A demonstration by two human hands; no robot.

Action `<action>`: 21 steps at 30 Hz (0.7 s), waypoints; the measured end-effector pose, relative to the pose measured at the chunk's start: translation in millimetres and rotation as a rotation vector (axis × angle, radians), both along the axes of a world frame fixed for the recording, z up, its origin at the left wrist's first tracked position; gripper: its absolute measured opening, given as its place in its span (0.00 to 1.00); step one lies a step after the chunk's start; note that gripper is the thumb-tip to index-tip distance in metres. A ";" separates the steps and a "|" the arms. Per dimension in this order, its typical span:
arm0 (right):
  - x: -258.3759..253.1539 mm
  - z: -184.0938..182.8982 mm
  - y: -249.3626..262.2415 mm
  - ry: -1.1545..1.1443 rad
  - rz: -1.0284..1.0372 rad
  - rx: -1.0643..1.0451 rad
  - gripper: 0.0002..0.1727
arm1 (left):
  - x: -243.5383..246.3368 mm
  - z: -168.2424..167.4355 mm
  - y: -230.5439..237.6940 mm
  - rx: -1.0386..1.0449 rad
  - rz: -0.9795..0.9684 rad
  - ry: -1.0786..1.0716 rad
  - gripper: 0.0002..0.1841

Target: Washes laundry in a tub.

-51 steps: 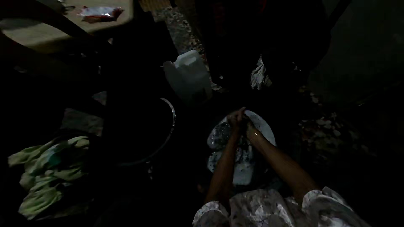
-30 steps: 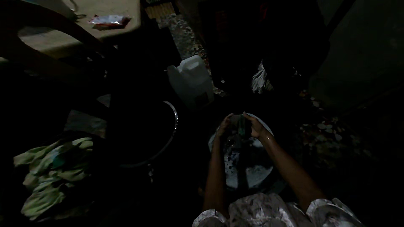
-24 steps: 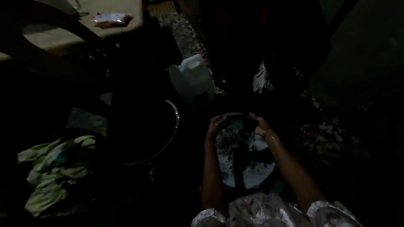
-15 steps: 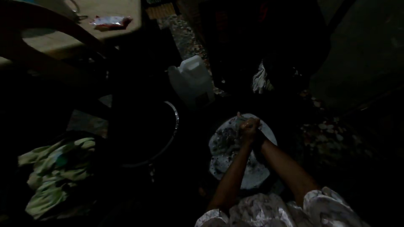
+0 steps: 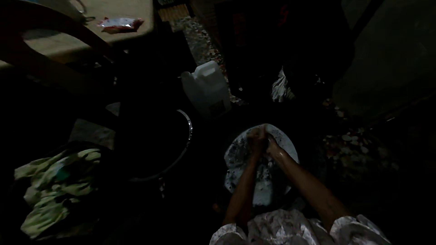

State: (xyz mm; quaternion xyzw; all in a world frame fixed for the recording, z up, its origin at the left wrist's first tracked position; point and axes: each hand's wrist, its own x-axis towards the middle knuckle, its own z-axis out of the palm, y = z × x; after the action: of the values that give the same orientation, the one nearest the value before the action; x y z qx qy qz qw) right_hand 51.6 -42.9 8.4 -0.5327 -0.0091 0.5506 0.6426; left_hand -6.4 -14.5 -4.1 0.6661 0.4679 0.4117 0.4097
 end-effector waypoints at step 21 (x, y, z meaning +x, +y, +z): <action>0.7 58.4 -7.1 -0.537 0.236 -0.157 0.16 | 19.7 19.0 -11.1 -0.220 -0.152 -0.614 0.11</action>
State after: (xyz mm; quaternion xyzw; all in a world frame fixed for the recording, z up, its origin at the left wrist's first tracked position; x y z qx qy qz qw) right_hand 52.3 -50.0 66.8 -0.7025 -0.1983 0.4600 0.5056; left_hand 13.3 -25.6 14.9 0.4955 0.3133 0.5086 0.6306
